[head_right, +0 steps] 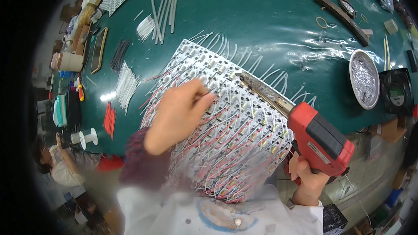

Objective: The person solders electrical wires onto an LED array circuit board with a soldering iron and solder wire.

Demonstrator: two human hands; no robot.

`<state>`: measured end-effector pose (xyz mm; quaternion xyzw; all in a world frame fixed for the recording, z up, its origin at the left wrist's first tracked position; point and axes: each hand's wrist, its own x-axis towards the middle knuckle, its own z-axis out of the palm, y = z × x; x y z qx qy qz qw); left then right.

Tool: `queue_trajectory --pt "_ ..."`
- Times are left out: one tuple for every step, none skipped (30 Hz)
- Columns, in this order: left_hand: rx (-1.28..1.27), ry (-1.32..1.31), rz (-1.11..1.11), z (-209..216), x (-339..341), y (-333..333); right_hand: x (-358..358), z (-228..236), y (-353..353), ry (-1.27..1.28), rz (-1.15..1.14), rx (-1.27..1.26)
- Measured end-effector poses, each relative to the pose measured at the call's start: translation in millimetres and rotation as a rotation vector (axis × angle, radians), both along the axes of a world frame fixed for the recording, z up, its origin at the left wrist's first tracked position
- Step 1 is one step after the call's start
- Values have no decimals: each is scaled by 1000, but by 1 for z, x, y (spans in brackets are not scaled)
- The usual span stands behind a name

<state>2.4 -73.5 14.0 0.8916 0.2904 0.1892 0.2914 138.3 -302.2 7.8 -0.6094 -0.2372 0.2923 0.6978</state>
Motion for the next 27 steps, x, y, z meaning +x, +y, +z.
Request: queue_trajectory --pt "-108 115 -52 19 -15 7 1 1 -1 -10 4 17" --pt "-227 224 -118 36 -20 11 0 7 -3 -28 -3 19" --pt "-232 225 -132 46 -19 9 0 4 -7 -29 -17 12" --pt "-290 164 -64 58 -16 7 2 3 -11 -4 -45 0" --pt "-348 104 5 61 -13 7 5 1 -14 21 -74 -12" --pt "-273 -17 -14 55 -5 1 7 0 -15 39 -62 -1" --pt "-269 -15 3 41 5 -4 7 3 -11 44 -44 3" --pt "-139 -55 3 25 13 -9 6 8 -7 56 -6 7" --pt "-23 -98 -18 8 21 -12 5 9 -4 61 11 -2" --pt "-24 -96 -14 0 24 -15 4 7 -5 64 15 -3" --pt "8 -38 16 -7 25 -18 3 6 -7 38 18 -7" --pt "34 18 36 -11 27 -19 1 4 -10 11 11 -16" --pt "28 19 30 -11 27 -19 0 2 -12 12 5 -22" --pt "-37 46 37 -9 26 -19 0 -1 -14 -28 -9 -18" --pt "-98 74 46 -8 25 -18 0 -3 -15 -67 -21 -11" --pt "-129 74 43 -8 26 -17 1 -4 -15 -65 -23 -14" --pt "-132 75 42 -9 27 -17 2 -5 -15 -58 -5 -32" --pt "-141 69 39 -8 27 -16 2 -4 -15 -52 14 -49" --pt "-150 62 37 -7 26 -15 2 -4 -15 -46 34 -67" --pt "-152 63 39 -7 26 -15 2 -3 -14 -45 36 -70" --pt "-167 54 41 -8 26 -15 1 -4 -13 -23 28 -66" --pt "-182 45 43 -8 26 -15 1 -5 -13 -2 20 -63" --pt "-184 45 44 -8 26 -14 1 -6 -13 -2 21 -64" --pt "-178 49 42 -7 26 -14 1 -7 -14 13 33 -58" --pt "-172 53 39 -6 27 -14 2 -8 -15 28 43 -50" --pt "-173 53 40 -7 26 -13 2 -10 -17 28 44 -51" --pt "-150 40 43 -9 26 -13 2 -13 -21 63 29 -79"
